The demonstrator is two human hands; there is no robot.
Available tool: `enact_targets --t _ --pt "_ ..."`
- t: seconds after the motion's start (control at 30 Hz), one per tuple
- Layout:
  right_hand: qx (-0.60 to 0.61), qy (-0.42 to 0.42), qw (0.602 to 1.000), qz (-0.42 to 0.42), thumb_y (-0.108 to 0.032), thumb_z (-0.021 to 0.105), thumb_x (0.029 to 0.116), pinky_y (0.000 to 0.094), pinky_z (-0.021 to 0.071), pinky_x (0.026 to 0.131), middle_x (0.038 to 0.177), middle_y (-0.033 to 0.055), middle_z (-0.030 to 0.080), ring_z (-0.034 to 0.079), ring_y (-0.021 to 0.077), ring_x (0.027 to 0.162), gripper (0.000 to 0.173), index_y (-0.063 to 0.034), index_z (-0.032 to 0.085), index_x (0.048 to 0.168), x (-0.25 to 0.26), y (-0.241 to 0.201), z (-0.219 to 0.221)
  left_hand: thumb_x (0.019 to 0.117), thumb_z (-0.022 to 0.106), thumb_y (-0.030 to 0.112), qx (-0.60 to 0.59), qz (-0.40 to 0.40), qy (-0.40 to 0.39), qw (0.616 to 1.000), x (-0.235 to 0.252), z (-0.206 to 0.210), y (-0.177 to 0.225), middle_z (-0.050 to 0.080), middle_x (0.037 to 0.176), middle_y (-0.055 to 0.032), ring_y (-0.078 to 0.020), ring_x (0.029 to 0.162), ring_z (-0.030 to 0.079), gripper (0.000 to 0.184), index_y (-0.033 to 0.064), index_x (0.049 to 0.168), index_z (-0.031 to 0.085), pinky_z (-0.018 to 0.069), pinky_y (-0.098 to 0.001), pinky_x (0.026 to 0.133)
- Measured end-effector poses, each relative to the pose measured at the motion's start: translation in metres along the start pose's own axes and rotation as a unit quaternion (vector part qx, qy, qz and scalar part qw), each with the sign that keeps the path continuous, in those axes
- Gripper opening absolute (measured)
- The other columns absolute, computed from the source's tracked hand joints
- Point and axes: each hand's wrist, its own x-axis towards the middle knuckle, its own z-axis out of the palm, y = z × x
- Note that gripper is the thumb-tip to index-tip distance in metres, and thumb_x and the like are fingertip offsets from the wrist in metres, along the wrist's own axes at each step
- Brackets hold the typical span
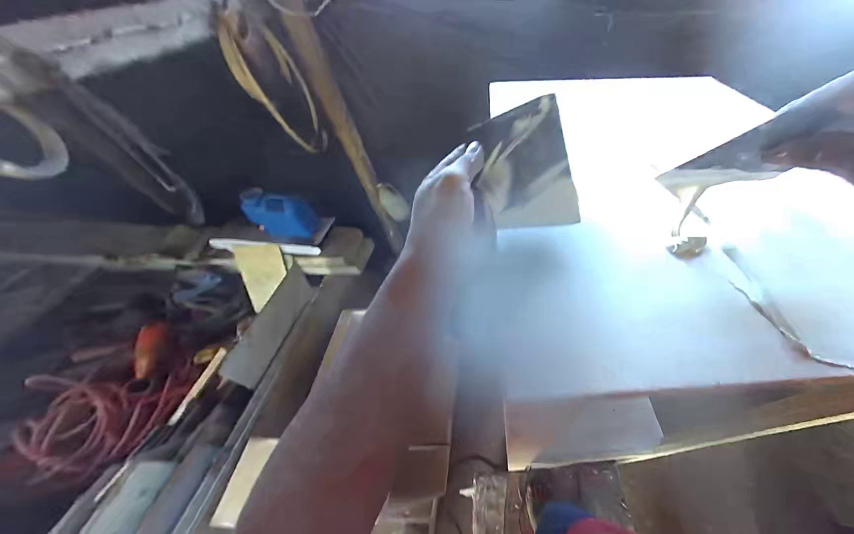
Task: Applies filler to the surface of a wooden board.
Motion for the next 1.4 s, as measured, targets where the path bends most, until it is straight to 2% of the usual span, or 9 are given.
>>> enact_targets --t 0.13,0.2,0.3,0.4,0.5,0.6,0.77,1.07,1.4 --pt "0.0 -0.06 0.998 0.015 -0.026 0.056 0.0977 0.0434 0.0473 0.05 0.065 -0.0015 0.06 0.059 0.0124 0.057 0.018 -0.0174 0.068 0.086 0.034 -0.005 -0.006 0.1076 0.049 0.033 -0.015 -0.01 0.021 1.0 0.017 0.003 0.0 0.067 0.123 -0.0084 -0.0219 0.111 0.067 0.043 0.0137 0.146 0.05 0.0576 -0.0443 0.091" --pt "-0.008 -0.094 0.99 0.103 -0.014 0.062 0.1007 0.0445 0.0481 0.055 0.068 0.0021 0.063 0.059 0.0166 0.06 0.017 -0.0134 0.072 0.087 0.057 -0.011 -0.007 0.1076 0.049 0.036 -0.019 -0.009 -0.004 1.0 0.017 0.001 -0.005 0.067 0.124 -0.0069 -0.0206 0.11 0.067 0.044 0.0171 0.148 0.049 0.0581 -0.044 0.089" --pt "-0.023 -0.127 0.976 0.175 -0.01 0.061 0.1017 0.0499 0.0509 0.066 0.076 0.0076 0.066 0.063 0.0232 0.07 0.016 -0.0092 0.073 0.091 0.101 -0.001 0.004 0.1071 0.047 0.041 -0.021 -0.004 -0.039 0.999 0.016 0.002 -0.016 0.068 0.115 -0.0028 -0.0151 0.095 0.069 0.038 0.0249 0.141 0.056 0.0589 -0.0371 0.075" --pt "-0.02 -0.123 0.975 0.183 -0.011 0.06 0.1012 0.0552 0.0518 0.072 0.08 0.0115 0.068 0.066 0.029 0.078 0.017 -0.0072 0.073 0.092 0.145 0.039 0.031 0.1094 0.046 0.034 -0.054 0.008 -0.051 0.997 0.024 0.012 -0.019 0.071 0.107 -0.0063 -0.0168 0.09 0.07 0.033 0.0191 0.133 0.063 0.0602 -0.0354 0.072" --pt "-0.011 -0.111 0.973 0.201 -0.01 0.06 0.0979 0.0593 0.0516 0.073 0.082 0.0141 0.069 0.068 0.0331 0.081 0.015 -0.0069 0.072 0.089 0.196 0.085 0.058 0.1102 0.044 0.022 -0.06 0.037 -0.029 0.997 0.028 0.021 -0.022 0.071 0.103 -0.0103 -0.0193 0.09 0.07 0.03 0.0082 0.126 0.065 0.061 -0.0385 0.077" --pt "-0.025 -0.109 0.962 0.249 -0.011 0.062 0.0944 0.0664 0.0516 0.08 0.097 0.0181 0.072 0.068 0.0394 0.097 0.012 -0.0075 0.073 0.098 0.247 0.118 0.085 0.1096 0.043 0.013 -0.045 0.067 -0.024 0.996 0.029 0.021 -0.028 0.071 0.102 -0.0118 -0.0179 0.091 0.07 0.029 -0.0007 0.12 0.066 0.0602 -0.0349 0.081" --pt "-0.048 -0.131 0.941 0.307 -0.013 0.068 0.0878 0.07 0.05 0.087 0.119 0.0174 0.07 0.065 0.0412 0.115 0.032 -0.0155 0.073 0.119 0.307 0.149 0.122 0.1084 0.043 0.008 -0.05 0.088 -0.005 0.995 0.029 0.023 -0.029 0.072 0.104 -0.0117 -0.0162 0.094 0.07 0.028 -0.0036 0.117 0.067 0.06 -0.0317 0.085" --pt "-0.078 -0.117 0.927 0.349 -0.015 0.067 0.09 0.0673 0.0417 0.099 0.13 0.0146 0.068 0.057 0.038 0.129 0.034 -0.0221 0.072 0.123 0.348 0.179 0.167 0.1072 0.043 0.004 -0.032 0.09 0.039 0.995 0.026 0.026 -0.028 0.071 0.107 -0.0089 -0.0117 0.099 0.068 0.028 -0.0037 0.119 0.067 0.057 -0.0258 0.09" --pt "-0.054 -0.128 0.919 0.369 -0.012 0.069 0.0869 0.0708 0.044 0.097 0.133 0.0149 0.066 0.058 0.0399 0.128 0.044 -0.0269 0.07 0.128 0.363 0.194 0.196 0.1065 0.043 0.002 -0.047 0.1 0.038 0.993 0.021 0.029 -0.031 0.07 0.109 -0.0099 -0.0118 0.1 0.068 0.027 -0.0066 0.12 0.065 0.0568 -0.026 0.091"
